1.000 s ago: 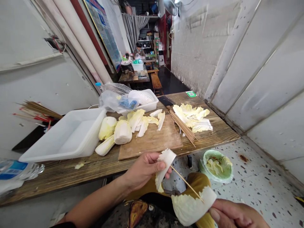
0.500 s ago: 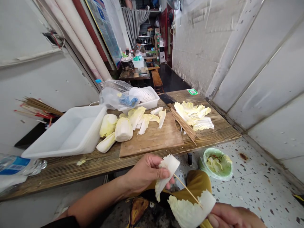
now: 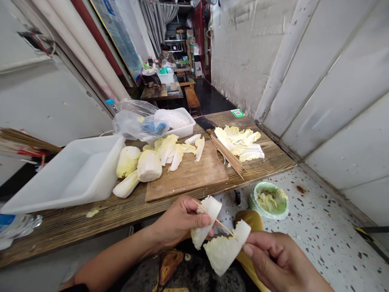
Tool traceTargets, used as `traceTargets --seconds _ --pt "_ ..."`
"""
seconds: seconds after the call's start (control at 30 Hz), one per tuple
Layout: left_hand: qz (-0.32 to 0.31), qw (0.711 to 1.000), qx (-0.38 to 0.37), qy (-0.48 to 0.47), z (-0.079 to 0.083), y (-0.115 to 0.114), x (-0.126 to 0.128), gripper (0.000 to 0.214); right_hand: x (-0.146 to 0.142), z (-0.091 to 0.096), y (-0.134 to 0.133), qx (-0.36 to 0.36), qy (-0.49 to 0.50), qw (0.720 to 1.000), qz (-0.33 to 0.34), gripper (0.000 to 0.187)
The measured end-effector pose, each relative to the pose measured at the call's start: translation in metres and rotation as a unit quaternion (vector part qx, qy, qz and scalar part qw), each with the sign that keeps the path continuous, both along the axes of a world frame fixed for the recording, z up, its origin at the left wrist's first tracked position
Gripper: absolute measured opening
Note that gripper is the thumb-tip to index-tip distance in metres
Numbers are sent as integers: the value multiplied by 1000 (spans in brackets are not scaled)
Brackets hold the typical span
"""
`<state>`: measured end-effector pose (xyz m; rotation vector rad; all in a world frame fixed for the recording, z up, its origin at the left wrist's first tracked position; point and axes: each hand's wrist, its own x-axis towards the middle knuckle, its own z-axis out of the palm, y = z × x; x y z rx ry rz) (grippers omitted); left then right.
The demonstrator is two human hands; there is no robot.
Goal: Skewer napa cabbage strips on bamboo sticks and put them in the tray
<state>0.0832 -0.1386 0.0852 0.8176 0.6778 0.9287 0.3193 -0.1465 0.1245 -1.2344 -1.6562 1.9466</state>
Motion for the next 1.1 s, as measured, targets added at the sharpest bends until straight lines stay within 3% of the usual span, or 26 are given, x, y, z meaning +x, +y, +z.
traceTargets --seconds 0.13,0.33,0.4,0.5,0.6,0.7,0.8,0.87,0.97,1.0,1.1 --pt "0 998 62 15 2 -1 5 26 -6 -1 6 36 6 999 30 33" --pt "-35 997 54 31 2 3 9 32 -12 -2 11 44 21 998 46 23" --pt "-14 997 64 31 -1 10 6 37 -11 -3 18 54 25 998 23 23" --pt "40 996 76 32 -8 26 1 62 -9 -9 37 86 35 994 -60 30" --pt "12 991 114 64 -20 44 0 71 -12 -21 60 117 88 977 -154 31" --pt "-27 986 120 110 -35 57 -1 69 -15 -33 77 151 110 965 -184 40" --pt "29 971 146 185 -50 68 -16 81 -11 -44 84 177 95 961 -188 45" --pt "86 916 174 350 -59 76 -35 73 -3 -51 88 185 79 961 -191 39" --pt "178 765 170 595 -67 90 -70 37 11 -67 95 179 63 958 -216 34" --pt "203 727 159 636 -68 96 -80 31 14 -73 96 167 60 956 -235 35" --pt "251 661 117 698 -68 114 -105 32 18 -87 96 132 48 945 -294 46"
